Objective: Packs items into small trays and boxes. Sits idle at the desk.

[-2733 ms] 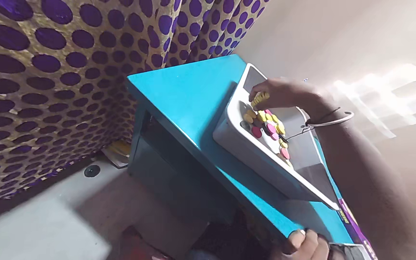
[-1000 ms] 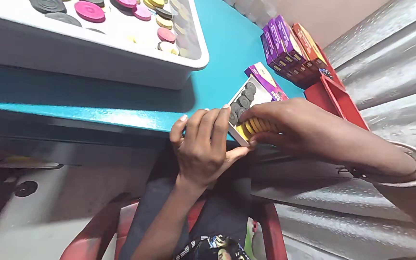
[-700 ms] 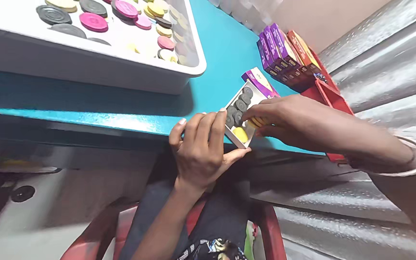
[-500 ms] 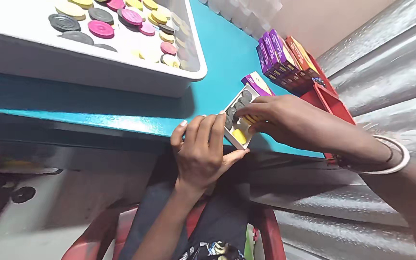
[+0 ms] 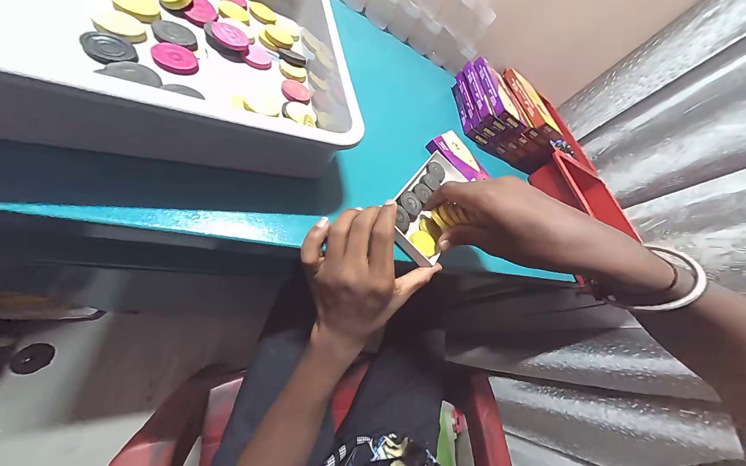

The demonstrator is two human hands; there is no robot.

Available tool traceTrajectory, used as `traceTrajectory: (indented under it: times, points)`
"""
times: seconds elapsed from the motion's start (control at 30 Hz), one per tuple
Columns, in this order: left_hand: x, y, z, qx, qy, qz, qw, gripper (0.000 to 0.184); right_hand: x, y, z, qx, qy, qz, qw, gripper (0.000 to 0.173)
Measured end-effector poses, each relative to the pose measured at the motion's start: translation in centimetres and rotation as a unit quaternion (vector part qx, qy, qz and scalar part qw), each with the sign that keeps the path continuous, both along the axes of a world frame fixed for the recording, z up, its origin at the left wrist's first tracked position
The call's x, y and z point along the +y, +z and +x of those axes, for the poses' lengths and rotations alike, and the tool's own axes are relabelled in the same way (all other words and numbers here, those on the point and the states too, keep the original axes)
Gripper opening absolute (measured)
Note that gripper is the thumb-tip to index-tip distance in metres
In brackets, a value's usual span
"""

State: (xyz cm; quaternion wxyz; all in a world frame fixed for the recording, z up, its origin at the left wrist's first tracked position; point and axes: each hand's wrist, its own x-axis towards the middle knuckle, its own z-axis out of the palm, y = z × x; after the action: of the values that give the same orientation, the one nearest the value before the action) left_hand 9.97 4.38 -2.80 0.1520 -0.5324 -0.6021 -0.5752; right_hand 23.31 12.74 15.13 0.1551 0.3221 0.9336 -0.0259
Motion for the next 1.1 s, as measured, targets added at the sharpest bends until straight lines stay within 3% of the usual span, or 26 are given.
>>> traceTrajectory:
  times: [0.5,1.1]
  points:
    - [0.1,0.1,0.3,0.001,0.005,-0.001,1.0,0.083,-0.3,-0.3,0.7,0.032,0.003,0.001,0.999,0.03]
    - [0.2,0.0,0.9,0.002,0.007,-0.008,1.0,0.084,2.6,-0.1,1.9,-0.012,-0.074,-0.001,0.997,0.036]
